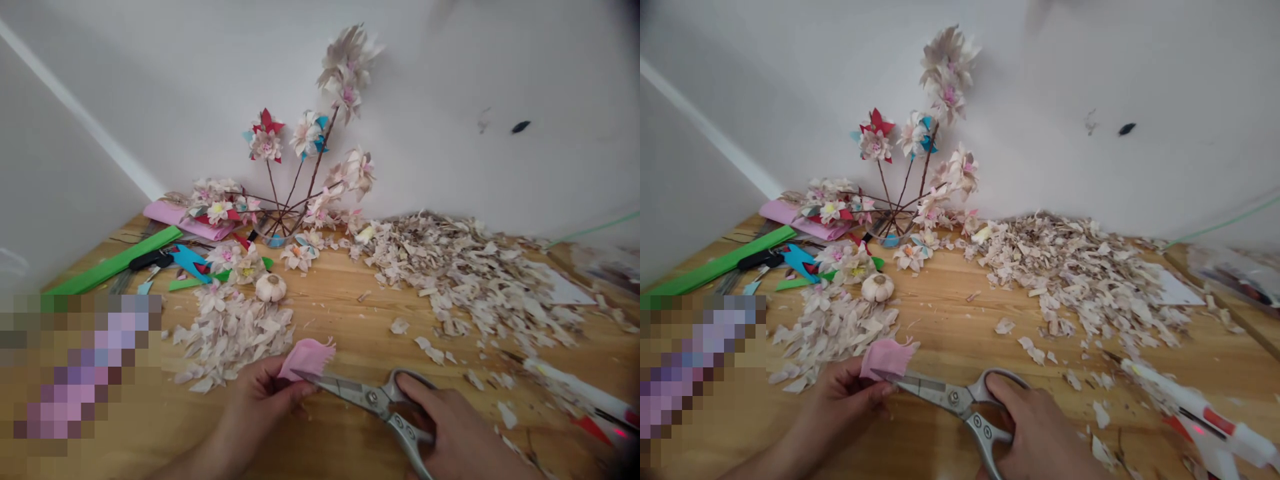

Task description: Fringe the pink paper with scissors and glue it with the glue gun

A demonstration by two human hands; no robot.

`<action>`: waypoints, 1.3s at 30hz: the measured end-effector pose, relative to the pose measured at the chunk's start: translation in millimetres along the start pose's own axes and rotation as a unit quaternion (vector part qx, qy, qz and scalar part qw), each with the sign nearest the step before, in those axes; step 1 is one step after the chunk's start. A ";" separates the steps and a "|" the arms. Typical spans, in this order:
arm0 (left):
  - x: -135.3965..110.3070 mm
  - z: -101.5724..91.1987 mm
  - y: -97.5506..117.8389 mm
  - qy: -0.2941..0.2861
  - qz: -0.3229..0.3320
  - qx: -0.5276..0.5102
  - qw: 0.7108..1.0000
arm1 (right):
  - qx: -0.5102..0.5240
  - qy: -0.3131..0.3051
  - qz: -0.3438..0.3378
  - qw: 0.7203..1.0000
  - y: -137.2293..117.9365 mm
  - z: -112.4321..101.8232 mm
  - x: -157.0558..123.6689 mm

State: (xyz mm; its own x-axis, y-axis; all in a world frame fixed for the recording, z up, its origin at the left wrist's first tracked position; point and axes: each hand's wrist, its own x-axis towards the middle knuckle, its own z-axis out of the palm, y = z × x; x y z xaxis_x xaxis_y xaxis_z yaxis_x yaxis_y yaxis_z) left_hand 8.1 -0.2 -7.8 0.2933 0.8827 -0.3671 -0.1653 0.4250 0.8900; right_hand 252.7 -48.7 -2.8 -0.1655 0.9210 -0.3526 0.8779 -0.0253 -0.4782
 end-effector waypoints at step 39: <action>-0.6 -2.7 -3.7 -0.012 0.007 -0.003 1.000 | -0.038 -0.016 0.012 0.999 0.2 1.5 -0.1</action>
State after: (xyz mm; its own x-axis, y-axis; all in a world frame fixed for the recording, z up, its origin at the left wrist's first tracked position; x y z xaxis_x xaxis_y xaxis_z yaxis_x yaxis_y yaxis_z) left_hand 6.0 -1.7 -11.6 0.3127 0.8838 -0.3479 -0.1750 0.4136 0.8935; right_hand 252.2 -49.4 -4.1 -0.1573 0.9080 -0.3884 0.9134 -0.0157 -0.4066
